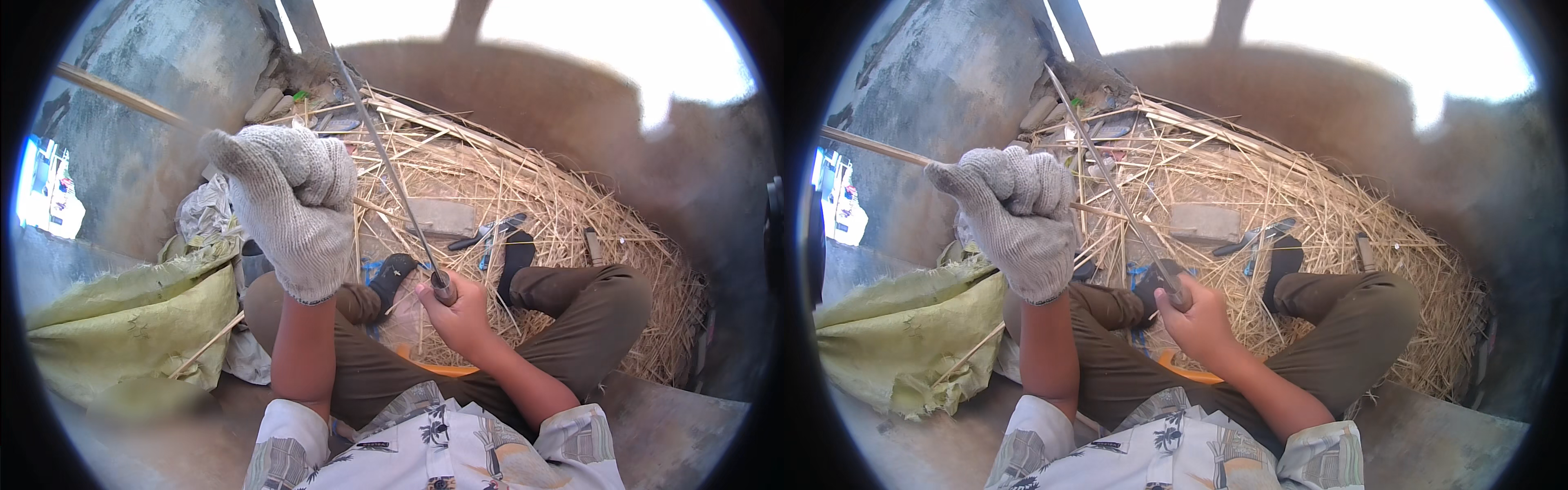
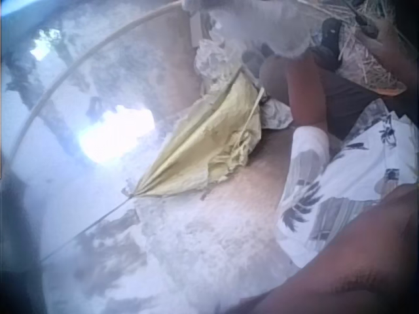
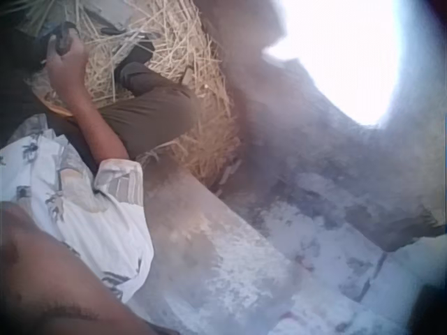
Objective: The person sits cross-legged on the ground and uses a large knife to shave thin strips from a long bamboo stick. They hold the bamboo with a gloved left hand and repeatedly scrape the knife along its length, producing fine shavings that fall onto the floor.
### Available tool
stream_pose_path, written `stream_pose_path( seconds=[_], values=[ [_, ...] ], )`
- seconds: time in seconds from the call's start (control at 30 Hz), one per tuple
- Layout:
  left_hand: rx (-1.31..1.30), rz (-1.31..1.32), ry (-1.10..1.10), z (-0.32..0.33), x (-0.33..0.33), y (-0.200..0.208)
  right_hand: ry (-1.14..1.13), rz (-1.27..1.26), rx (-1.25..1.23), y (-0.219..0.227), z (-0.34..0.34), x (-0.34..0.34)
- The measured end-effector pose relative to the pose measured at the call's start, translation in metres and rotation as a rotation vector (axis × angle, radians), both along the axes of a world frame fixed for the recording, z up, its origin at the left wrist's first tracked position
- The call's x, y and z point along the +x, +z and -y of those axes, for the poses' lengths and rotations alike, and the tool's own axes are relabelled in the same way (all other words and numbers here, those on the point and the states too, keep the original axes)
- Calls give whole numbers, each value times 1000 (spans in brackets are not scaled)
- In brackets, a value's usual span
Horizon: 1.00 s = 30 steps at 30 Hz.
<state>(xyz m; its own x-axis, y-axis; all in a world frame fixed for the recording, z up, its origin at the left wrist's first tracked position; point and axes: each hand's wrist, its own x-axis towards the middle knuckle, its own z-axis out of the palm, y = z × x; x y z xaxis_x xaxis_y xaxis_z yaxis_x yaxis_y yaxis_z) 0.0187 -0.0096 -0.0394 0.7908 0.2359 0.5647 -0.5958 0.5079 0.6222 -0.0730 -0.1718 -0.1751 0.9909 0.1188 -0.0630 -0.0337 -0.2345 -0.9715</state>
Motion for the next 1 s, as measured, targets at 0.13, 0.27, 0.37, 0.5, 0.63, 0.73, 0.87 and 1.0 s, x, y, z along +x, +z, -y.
stream_pose_path(
  seconds=[0.13,0.27,0.37,0.5,0.63,0.73,0.87,1.0],
  values=[
    [54,-9,15,0,1,-2,-35,-1,52,-23,-6,-3],
    [106,-16,56,1,-2,-1,-18,-245,-37,-42,-12,-2],
    [114,-1,49,1,-2,-3,17,-292,-26,-55,-10,3],
    [85,4,6,-3,0,-2,87,-675,260,-23,1,11],
    [116,-7,45,2,0,0,-147,-322,306,-20,-8,1],
    [178,16,39,0,2,1,-211,-76,296,-31,-15,4],
    [135,-63,112,9,-6,3,-71,-115,-186,-98,-18,17],
    [129,-38,50,0,-2,-2,-234,-304,-7,-142,-14,24]
  ],
)
